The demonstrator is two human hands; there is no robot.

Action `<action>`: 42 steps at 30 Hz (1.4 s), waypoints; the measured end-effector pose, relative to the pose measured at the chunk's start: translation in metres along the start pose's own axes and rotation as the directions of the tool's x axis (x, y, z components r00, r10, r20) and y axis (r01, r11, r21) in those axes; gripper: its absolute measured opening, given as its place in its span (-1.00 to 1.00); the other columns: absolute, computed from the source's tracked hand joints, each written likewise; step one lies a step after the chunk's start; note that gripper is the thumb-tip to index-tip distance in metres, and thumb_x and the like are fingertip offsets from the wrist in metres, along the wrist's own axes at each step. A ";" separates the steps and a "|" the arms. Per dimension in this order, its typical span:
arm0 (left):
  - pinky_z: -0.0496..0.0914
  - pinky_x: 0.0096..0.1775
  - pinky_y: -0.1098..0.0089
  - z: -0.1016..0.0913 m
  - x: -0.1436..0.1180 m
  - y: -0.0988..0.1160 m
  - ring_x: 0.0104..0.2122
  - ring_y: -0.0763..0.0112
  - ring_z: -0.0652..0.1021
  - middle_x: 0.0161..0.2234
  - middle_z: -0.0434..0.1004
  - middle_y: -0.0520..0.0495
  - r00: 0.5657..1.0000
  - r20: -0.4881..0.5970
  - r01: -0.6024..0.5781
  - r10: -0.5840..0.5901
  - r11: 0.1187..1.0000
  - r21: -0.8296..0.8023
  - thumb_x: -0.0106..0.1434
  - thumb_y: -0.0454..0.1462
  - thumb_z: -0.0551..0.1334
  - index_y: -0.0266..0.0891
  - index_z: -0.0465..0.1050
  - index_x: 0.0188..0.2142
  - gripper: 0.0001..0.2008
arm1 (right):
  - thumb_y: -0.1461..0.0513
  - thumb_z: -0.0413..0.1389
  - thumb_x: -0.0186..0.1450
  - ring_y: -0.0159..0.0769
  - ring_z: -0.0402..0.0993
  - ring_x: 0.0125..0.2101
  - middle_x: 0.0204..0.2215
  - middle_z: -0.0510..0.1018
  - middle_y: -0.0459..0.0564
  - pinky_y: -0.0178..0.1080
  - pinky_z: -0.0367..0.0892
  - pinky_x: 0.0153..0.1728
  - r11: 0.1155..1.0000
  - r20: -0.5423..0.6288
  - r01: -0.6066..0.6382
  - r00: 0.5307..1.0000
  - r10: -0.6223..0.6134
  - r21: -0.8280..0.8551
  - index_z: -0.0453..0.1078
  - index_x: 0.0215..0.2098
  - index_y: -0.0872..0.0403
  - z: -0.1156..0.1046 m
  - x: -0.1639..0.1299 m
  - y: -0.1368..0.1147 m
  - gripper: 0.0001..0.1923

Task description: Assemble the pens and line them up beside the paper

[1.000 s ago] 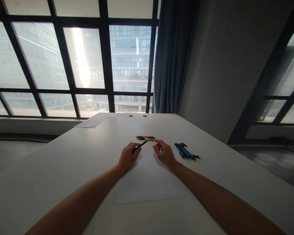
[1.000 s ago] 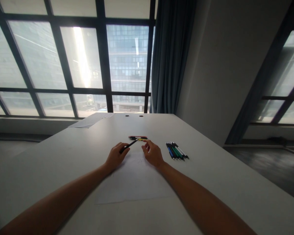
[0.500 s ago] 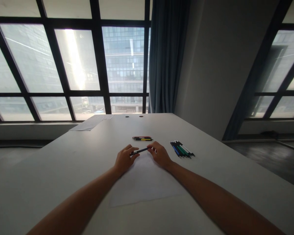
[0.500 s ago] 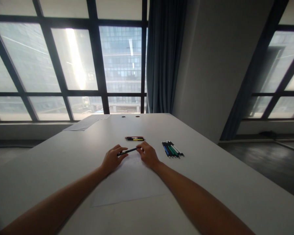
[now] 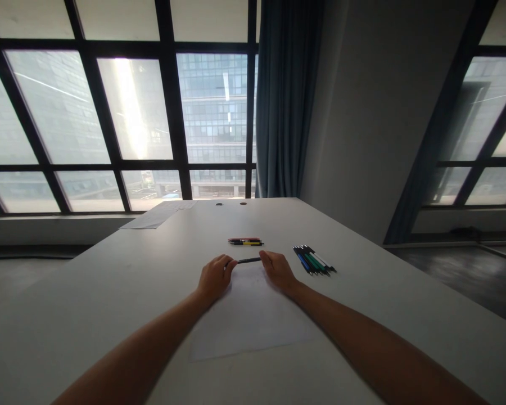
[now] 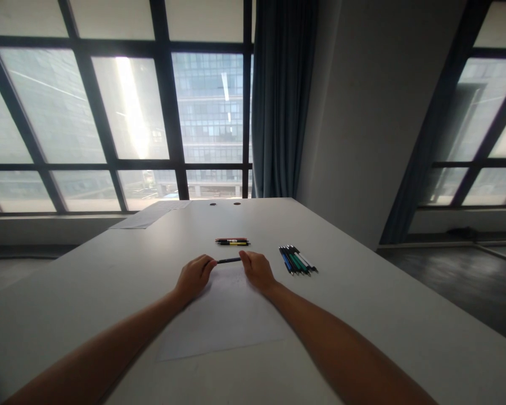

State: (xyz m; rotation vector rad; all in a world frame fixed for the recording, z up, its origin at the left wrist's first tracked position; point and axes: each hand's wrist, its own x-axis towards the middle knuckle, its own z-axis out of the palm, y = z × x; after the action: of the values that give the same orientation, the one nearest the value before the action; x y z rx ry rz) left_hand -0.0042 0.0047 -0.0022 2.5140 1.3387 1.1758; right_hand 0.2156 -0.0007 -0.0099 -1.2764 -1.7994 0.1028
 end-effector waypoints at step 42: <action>0.31 -0.39 0.42 -0.001 -0.002 0.001 -0.34 0.33 0.51 -0.30 0.54 -0.09 0.934 0.132 -0.354 0.333 0.912 0.207 0.43 -0.19 -0.01 -0.14 0.43 -0.08 -0.74 | 0.07 -0.23 0.50 -0.26 0.34 -0.41 -0.48 0.48 0.01 -0.21 0.14 -0.29 0.910 0.113 0.411 0.908 -0.404 -0.055 0.39 -0.40 0.09 0.002 -0.006 -0.024 -0.50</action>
State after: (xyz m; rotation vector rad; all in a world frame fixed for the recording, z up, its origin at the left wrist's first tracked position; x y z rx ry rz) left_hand -0.0051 0.0025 -0.0026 3.0260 1.0926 0.9805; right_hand 0.1973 -0.0157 -0.0023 -0.9327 -2.1384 -0.1416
